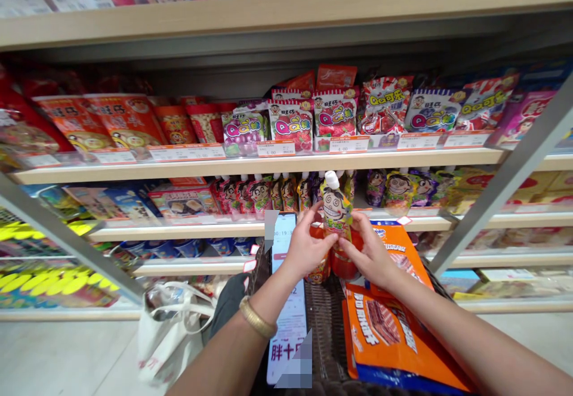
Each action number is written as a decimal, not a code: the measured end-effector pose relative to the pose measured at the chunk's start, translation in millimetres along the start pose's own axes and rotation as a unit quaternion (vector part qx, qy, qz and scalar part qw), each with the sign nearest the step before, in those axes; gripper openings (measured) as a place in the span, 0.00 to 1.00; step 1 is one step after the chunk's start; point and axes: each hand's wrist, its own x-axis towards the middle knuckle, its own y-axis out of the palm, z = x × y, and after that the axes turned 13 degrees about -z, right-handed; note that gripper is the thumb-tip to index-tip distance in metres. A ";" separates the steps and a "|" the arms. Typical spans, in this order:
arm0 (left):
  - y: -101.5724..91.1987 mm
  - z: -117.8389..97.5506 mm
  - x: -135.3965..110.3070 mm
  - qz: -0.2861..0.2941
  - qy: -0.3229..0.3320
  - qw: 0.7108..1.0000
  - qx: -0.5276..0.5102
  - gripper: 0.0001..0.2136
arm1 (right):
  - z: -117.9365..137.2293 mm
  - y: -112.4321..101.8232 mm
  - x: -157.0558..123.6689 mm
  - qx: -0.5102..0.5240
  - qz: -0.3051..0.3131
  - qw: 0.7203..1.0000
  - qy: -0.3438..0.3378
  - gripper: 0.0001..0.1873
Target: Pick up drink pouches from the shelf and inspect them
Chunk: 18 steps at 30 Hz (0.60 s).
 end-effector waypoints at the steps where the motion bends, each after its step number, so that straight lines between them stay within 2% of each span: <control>1: -0.1 0.7 0.1 -0.002 0.010 1.000 0.010 0.27 | 0.0 -0.5 0.1 -0.002 0.001 1.000 -0.003 0.19; 5: 0.2 0.8 0.4 -0.004 0.019 1.000 0.015 0.25 | -0.3 -3.0 0.6 -0.025 0.000 0.999 -0.020 0.19; 11: 2.5 -5.7 -0.3 0.017 -0.022 0.999 -0.034 0.20 | 1.1 -5.6 2.0 -0.070 -0.031 0.993 -0.085 0.18; 14: 2.4 -5.6 0.1 0.021 -0.028 0.998 -0.044 0.20 | 2.9 -6.1 2.0 -0.092 -0.071 0.986 -0.118 0.25; 18: 2.1 -0.4 0.0 0.025 -0.007 0.999 -0.045 0.18 | 8.8 -8.1 2.6 -0.096 -0.108 0.967 -0.211 0.37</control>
